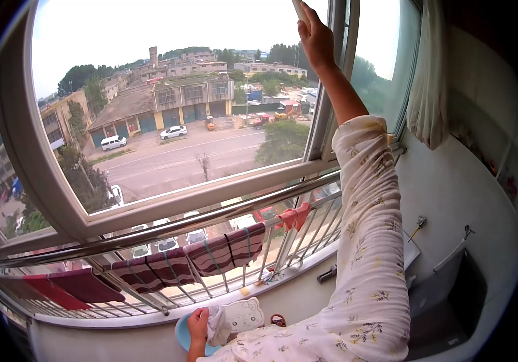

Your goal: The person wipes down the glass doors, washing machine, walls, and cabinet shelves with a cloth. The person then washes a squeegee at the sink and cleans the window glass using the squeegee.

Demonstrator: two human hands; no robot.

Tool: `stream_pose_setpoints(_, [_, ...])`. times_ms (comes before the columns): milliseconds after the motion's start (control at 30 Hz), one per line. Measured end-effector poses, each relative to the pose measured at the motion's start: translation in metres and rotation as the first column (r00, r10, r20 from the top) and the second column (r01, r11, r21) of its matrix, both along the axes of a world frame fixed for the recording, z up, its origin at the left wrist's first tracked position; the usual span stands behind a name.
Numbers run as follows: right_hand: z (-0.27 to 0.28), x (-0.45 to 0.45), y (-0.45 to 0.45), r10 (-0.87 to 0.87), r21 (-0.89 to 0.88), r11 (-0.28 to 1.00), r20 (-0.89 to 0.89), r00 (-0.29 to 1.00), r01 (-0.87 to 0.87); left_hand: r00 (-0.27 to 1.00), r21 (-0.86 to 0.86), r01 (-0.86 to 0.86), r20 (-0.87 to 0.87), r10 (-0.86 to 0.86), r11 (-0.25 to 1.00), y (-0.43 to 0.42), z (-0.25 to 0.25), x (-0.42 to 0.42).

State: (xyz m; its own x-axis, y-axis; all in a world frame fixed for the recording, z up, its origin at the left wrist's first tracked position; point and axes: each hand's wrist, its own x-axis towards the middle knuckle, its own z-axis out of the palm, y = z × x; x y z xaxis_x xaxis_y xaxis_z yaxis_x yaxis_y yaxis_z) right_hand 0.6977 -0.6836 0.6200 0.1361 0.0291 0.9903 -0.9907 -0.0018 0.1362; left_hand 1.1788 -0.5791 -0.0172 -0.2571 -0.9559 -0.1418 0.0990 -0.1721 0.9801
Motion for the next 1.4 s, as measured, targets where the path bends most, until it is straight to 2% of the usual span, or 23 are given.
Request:
stream_pose_setpoints(67, [0.031,0.002,-0.018,-0.015,0.033,0.999,0.087,0.996,0.013,1.000,-0.015,-0.029,-0.008,0.029,0.999,0.002,0.008,0.004])
stream_pose_setpoints(100, [0.034,-0.007,-0.035,0.030,-0.004,1.000,0.023,0.999,-0.030,0.999,-0.028,-0.050,-0.003,0.050,0.998,0.003,0.002,0.009])
stream_pose_setpoints(200, [-0.004,0.001,-0.051,-0.125,0.105,0.988,0.096,0.988,0.115,0.996,-0.018,-0.084,-0.001,0.084,0.996,0.005,-0.016,0.026])
stream_pose_setpoints(233, [-0.026,0.000,-0.057,-0.063,0.097,0.994,0.116,0.991,0.052,0.996,-0.010,-0.089,-0.004,0.089,0.996,0.005,-0.020,0.030])
stream_pose_setpoints(267, [-0.049,-0.006,-0.063,0.002,0.015,1.000,0.038,0.999,-0.003,0.996,-0.007,-0.089,-0.013,0.089,0.996,0.006,-0.021,0.034])
stream_pose_setpoints(367, [-0.131,-0.002,-0.059,0.043,0.061,0.997,0.064,0.997,-0.047,0.997,-0.001,-0.071,-0.017,0.071,0.997,0.007,-0.018,0.044])
stream_pose_setpoints(433, [-0.187,0.007,-0.046,0.109,0.199,0.967,0.252,0.962,-0.161,0.999,0.000,-0.046,-0.006,0.046,0.999,0.008,-0.014,0.048])
stream_pose_setpoints(500, [-0.249,0.010,-0.039,0.078,0.181,0.976,0.229,0.970,-0.121,1.000,0.025,-0.031,0.000,0.031,0.999,0.009,-0.024,0.053])
stream_pose_setpoints(533, [-0.280,0.015,-0.031,0.056,0.272,0.951,0.321,0.945,-0.149,1.000,0.038,-0.023,0.003,0.023,0.999,0.009,-0.030,0.056])
stream_pose_setpoints(633, [-0.370,0.031,-0.009,0.062,0.343,0.914,0.408,0.911,-0.215,0.998,0.045,0.036,0.055,-0.039,0.998,0.010,-0.039,0.063])
stream_pose_setpoints(667, [-0.404,0.034,-0.003,0.038,0.380,0.890,0.491,0.870,-0.253,0.997,0.055,0.043,0.069,-0.046,0.998,0.013,-0.037,0.064])
stream_pose_setpoints(700, [-0.425,0.041,0.006,0.063,0.383,0.874,0.521,0.851,-0.299,0.995,0.066,0.048,0.082,-0.053,0.997,0.014,-0.033,0.063])
stream_pose_setpoints(733, [-0.441,0.048,0.012,0.043,0.393,0.881,0.489,0.871,-0.264,0.993,0.075,0.051,0.098,-0.059,0.996,0.015,-0.029,0.062])
stream_pose_setpoints(800, [-0.464,0.059,0.026,-0.090,0.501,0.829,0.558,0.825,-0.248,0.995,0.105,0.062,0.072,-0.070,0.993,0.017,-0.023,0.060])
stream_pose_setpoints(867, [-0.481,0.063,0.030,-0.004,0.432,0.860,0.537,0.844,-0.271,0.995,0.122,0.067,0.066,-0.076,0.990,0.022,-0.025,0.059])
stream_pose_setpoints(1000, [-0.476,0.075,0.051,0.046,0.419,0.847,0.555,0.831,-0.327,0.997,0.111,0.054,0.041,-0.059,0.992,0.029,-0.032,0.052])
stream_pose_setpoints(1033, [-0.465,0.072,0.054,0.124,0.370,0.860,0.519,0.846,-0.352,0.999,0.103,0.048,0.021,-0.050,0.994,0.030,-0.032,0.051])
stream_pose_setpoints(1067, [-0.453,0.070,0.061,0.113,0.385,0.829,0.594,0.796,-0.405,0.999,0.090,0.027,0.041,-0.031,0.996,0.029,-0.035,0.052])
stream_pose_setpoints(1133, [-0.376,0.083,0.066,0.174,0.339,0.884,0.397,0.901,-0.320,0.997,0.076,-0.009,0.075,0.003,0.997,0.031,-0.040,0.050])
stream_pose_setpoints(1200, [-0.290,0.088,0.053,0.173,0.300,0.916,0.304,0.937,-0.267,0.998,0.163,0.004,-0.065,0.007,0.987,0.036,-0.017,0.046])
stream_pose_setpoints(1267, [-0.202,0.086,0.026,0.163,0.197,0.963,0.121,0.979,-0.185,0.990,0.195,0.001,-0.138,0.026,0.981,0.037,-0.003,0.049])
stream_pose_setpoints(1333, [-0.128,0.082,-0.002,0.140,0.166,0.975,0.045,0.989,-0.146,0.985,0.179,-0.018,-0.166,0.048,0.984,0.038,-0.005,0.046])
stream_pose_setpoints(1400, [-0.067,0.094,-0.022,0.137,0.019,0.990,0.017,0.990,-0.137,0.982,0.174,-0.068,-0.162,0.096,0.982,0.043,0.007,0.046])
